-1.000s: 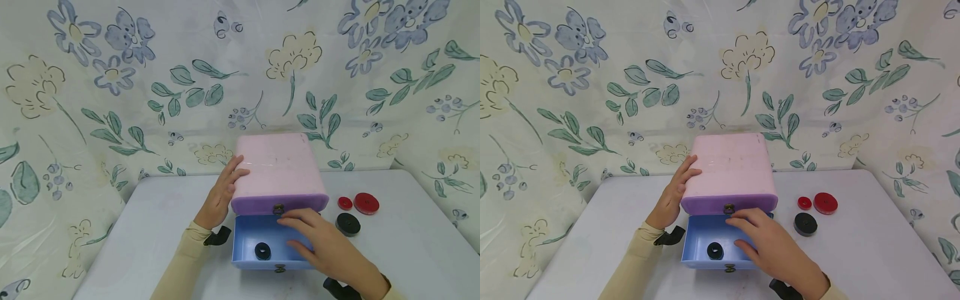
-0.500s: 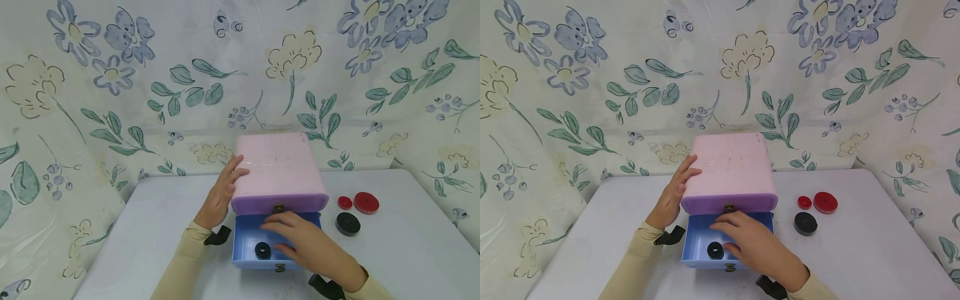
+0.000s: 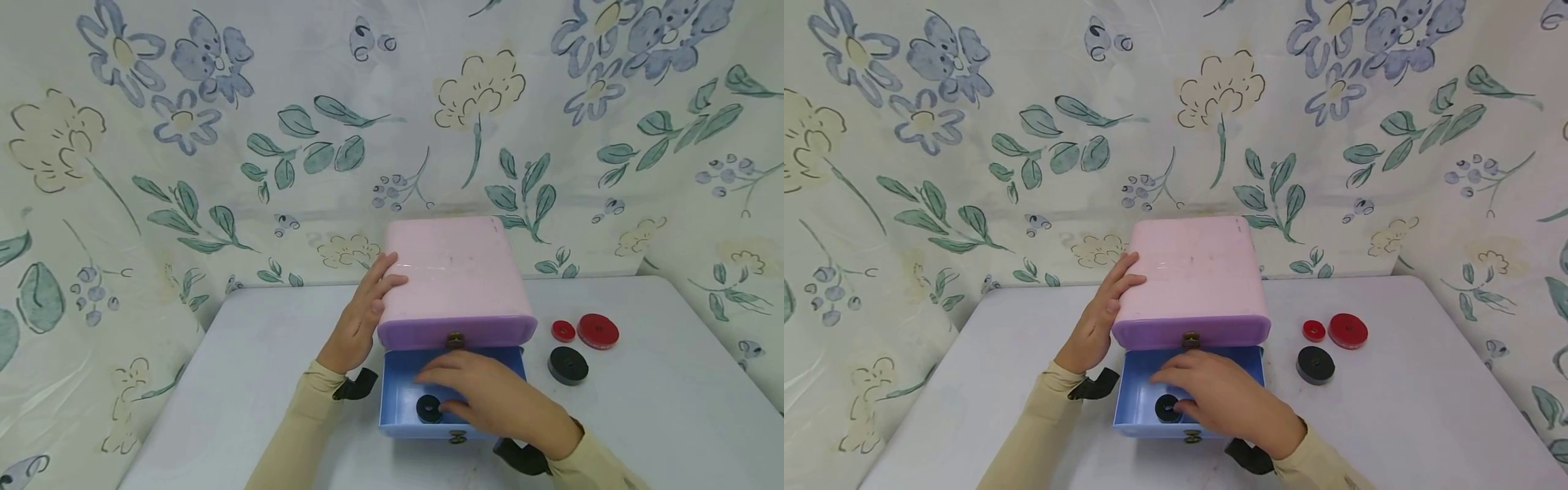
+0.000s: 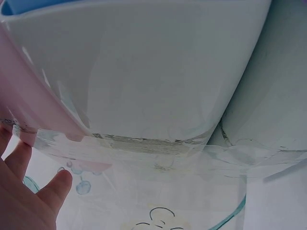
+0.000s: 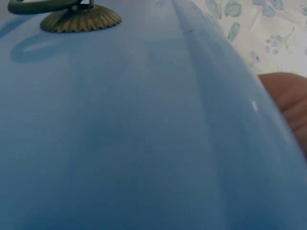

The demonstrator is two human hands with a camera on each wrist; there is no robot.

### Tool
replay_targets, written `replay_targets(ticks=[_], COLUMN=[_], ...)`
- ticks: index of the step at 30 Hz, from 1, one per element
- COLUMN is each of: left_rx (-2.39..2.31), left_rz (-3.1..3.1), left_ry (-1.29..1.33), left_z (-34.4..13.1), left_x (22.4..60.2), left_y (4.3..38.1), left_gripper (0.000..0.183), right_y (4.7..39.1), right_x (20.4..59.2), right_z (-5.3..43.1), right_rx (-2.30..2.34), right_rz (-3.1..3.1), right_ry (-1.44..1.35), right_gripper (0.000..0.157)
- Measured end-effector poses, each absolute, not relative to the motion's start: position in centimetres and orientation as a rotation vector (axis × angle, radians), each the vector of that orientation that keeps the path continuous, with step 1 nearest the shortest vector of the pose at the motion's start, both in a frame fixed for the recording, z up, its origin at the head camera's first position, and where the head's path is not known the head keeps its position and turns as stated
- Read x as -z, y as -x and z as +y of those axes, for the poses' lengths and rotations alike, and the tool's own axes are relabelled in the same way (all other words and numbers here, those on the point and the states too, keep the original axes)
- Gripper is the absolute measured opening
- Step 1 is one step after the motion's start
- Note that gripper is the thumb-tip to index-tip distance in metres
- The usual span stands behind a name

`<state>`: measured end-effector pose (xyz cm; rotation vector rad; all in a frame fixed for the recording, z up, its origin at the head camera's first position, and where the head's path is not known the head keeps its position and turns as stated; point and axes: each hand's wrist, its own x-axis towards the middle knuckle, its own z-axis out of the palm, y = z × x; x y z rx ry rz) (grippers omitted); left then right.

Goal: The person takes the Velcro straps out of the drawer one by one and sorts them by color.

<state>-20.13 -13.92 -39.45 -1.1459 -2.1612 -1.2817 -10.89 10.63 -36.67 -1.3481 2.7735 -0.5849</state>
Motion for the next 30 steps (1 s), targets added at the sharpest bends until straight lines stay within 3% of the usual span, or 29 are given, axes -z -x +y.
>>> replay_targets(ticks=[30], left_rx=[1.267], left_rz=[-2.173], left_ry=[1.136], left_z=[-13.8], left_x=[39.4], left_y=[20.1], left_gripper=[0.042], right_y=[12.3], right_x=[37.2], right_z=[10.2], right_rx=[0.576], right_rz=[2.549], right_ry=[1.215], right_gripper=[0.024])
